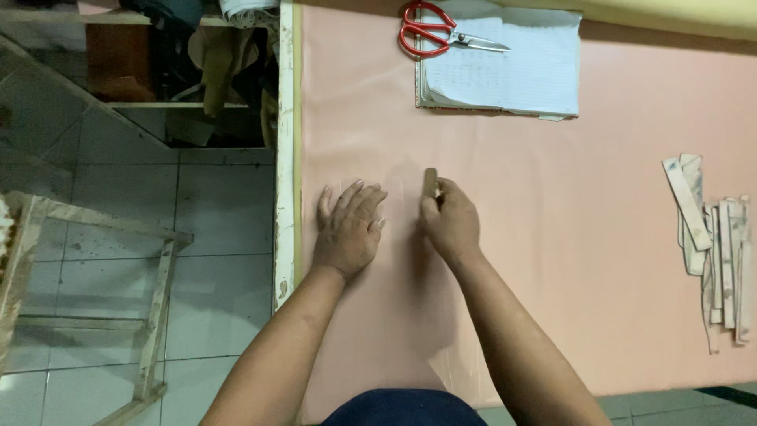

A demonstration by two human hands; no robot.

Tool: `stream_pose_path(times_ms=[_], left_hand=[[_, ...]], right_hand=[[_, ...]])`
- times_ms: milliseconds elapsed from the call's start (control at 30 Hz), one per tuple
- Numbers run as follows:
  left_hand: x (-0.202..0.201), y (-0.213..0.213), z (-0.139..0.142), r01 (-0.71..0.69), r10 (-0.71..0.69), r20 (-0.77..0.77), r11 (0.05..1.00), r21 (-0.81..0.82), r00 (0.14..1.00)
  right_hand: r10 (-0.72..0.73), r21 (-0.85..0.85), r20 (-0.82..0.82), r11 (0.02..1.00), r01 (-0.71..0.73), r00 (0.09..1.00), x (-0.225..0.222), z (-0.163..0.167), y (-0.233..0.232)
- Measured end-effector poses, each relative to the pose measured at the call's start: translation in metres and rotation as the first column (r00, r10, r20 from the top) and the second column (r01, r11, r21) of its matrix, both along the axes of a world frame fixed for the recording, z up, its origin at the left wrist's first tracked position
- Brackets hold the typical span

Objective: The person traces a small template onto a large sheet of pink fabric using a pencil, then cuts out the traced shapes with scissors. The cut pieces are set aside on the table.

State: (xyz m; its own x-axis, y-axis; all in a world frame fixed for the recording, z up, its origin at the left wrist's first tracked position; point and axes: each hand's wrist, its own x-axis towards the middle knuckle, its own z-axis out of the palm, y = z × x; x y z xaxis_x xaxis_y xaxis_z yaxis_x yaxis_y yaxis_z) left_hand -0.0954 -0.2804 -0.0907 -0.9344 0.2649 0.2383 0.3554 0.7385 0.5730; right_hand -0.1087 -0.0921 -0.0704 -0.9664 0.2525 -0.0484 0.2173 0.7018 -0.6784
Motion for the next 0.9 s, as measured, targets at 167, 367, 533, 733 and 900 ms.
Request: stream_pose_path(times_ms=[167,367,533,733,900], left_hand=[[0.003,0.003,0.005,-0.012,0.011,-0.007,0.999,-0.050,1.000],[0.006,0.013,0.006,-0.020,0.027,0.055,0.992,-0.128,0.998],[0.004,0.035,0.006,-0.047,0.063,0.141,0.992,-0.114,0.988],[0.005,0.039,0.006,-0.040,0.061,0.207,0.994,-0.103,0.976],[0.004,0.040,0.006,-0.051,0.073,0.216,0.993,-0.104,0.974]], right_hand=[[0.112,0.087,0.031,0.990,-0.114,0.993,0.014,-0.006,0.026],[0.171,0.035,0.076,0.984,-0.174,0.982,0.029,-0.011,0.049],[0.288,-0.043,0.128,0.958,-0.285,0.949,0.026,-0.009,0.062],[0.262,-0.090,0.148,0.964,-0.251,0.954,0.027,-0.006,0.065],[0.206,-0.082,0.078,0.976,-0.199,0.975,0.028,-0.007,0.059]])
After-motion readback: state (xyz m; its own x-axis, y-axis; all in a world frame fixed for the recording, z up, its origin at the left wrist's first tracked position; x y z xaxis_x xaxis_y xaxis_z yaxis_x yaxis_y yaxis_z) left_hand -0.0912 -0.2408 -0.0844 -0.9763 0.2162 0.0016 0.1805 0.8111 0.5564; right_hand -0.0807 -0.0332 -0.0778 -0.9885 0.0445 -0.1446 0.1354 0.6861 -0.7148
